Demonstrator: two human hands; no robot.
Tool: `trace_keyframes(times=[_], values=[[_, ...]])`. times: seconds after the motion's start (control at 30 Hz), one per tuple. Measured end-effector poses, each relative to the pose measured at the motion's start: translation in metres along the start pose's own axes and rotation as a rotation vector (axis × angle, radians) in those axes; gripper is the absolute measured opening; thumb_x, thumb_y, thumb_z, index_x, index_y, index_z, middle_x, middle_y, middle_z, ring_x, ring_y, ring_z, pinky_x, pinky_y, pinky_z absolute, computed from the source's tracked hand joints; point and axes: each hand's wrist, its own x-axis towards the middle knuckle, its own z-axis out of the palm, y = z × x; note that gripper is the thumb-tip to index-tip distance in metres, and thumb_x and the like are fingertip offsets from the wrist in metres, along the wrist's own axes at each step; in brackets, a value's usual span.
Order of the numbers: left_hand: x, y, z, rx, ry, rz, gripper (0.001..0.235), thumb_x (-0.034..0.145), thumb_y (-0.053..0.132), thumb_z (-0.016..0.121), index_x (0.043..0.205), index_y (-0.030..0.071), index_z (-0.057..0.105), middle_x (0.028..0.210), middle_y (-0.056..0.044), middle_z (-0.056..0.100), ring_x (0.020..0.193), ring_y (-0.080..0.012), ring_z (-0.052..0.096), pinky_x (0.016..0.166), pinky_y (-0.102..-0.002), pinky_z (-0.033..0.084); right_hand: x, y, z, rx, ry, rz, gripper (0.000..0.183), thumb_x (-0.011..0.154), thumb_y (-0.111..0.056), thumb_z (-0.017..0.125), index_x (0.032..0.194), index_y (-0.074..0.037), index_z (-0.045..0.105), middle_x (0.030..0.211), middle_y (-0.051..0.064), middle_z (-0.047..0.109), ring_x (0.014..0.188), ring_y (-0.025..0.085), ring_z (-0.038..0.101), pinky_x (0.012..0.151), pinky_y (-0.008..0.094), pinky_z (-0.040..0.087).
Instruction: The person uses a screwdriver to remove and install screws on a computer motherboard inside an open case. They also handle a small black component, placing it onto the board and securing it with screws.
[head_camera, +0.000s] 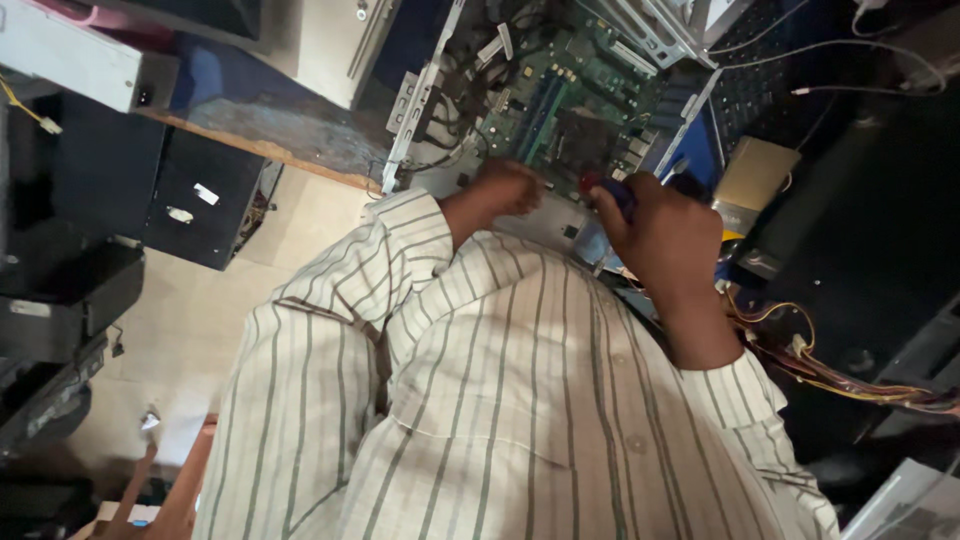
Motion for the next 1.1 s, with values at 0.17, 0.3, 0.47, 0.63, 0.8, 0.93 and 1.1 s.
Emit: trace_keyframes(times=[0.17,0.3,0.47,0.63,0.8,0.93,1.1], values=[[-0.001,0.0,-0.003,0.006,0.076,-0.107,0.018,0.083,0.018,0.066,0.09,0.001,0.071,0.071,-0.014,0.073,0.057,-0.027,0.071,0.051,-0.041,0.059,0.003,-0.01,0.002,-0.117,-0.026,0.026,0.047,0.102,-0.052,0.069,0.08,-0.01,0.069,0.057,0.013,0.063,0.049,0.034,0.063,0.044,0.046,0.048],[-0.04,0.02,0.019,0.997,0.236,0.286,0.015,0.085,0.019,0.07,0.093,0.007,0.071,0.083,-0.013,0.073,0.075,-0.0313,0.071,0.064,-0.044,0.056,0.003,-0.015,0.004,-0.106,-0.066,0.075,0.048,0.101,-0.052,0.067,0.08,-0.009,0.07,0.054,0.015,0.062,0.048,0.036,0.063,0.042,0.046,0.047],[-0.114,0.059,0.082,1.195,0.278,0.912,0.032,0.081,0.018,0.07,0.111,0.006,0.067,0.106,-0.015,0.067,0.094,-0.0377,0.066,0.074,-0.047,0.053,-0.001,-0.018,0.01,-0.1,-0.002,0.069,0.045,0.104,-0.048,0.065,0.084,-0.008,0.07,0.057,0.017,0.063,0.049,0.037,0.064,0.043,0.048,0.048],[-0.116,0.1,0.104,1.364,-0.017,1.125,0.028,0.084,0.028,0.077,0.101,0.009,0.067,0.097,-0.011,0.066,0.092,-0.0358,0.066,0.076,-0.047,0.053,0.008,-0.023,0.009,0.007,-0.04,0.143,0.042,0.107,-0.044,0.063,0.096,-0.005,0.07,0.065,0.021,0.066,0.057,0.041,0.067,0.052,0.052,0.052],[-0.088,0.131,0.1,1.558,-0.246,1.108,0.027,0.084,0.032,0.08,0.097,0.01,0.073,0.089,-0.013,0.069,0.084,-0.0375,0.069,0.07,-0.049,0.054,0.019,-0.013,-0.03,0.42,-0.208,0.048,0.036,0.103,-0.034,0.065,0.118,-0.001,0.065,0.098,0.022,0.073,0.089,0.044,0.07,0.07,0.05,0.054],[-0.077,0.148,0.108,1.6,-0.361,1.03,0.031,0.081,0.036,0.084,0.087,0.007,0.075,0.08,-0.018,0.071,0.075,-0.0407,0.068,0.063,-0.051,0.052,0.017,-0.005,-0.063,0.314,-0.09,-0.287,0.039,0.09,-0.012,0.068,0.127,-0.002,0.067,0.117,0.024,0.071,0.098,0.044,0.067,0.078,0.048,0.054],[-0.073,0.155,0.11,1.63,-0.437,0.969,0.026,0.075,0.026,0.084,0.089,0.006,0.075,0.079,-0.018,0.071,0.076,-0.0395,0.069,0.065,-0.05,0.053,0.02,-0.001,-0.065,0.158,-0.18,-0.262,0.028,0.097,-0.014,0.074,0.124,-0.008,0.074,0.103,0.02,0.073,0.089,0.041,0.069,0.077,0.048,0.054]])
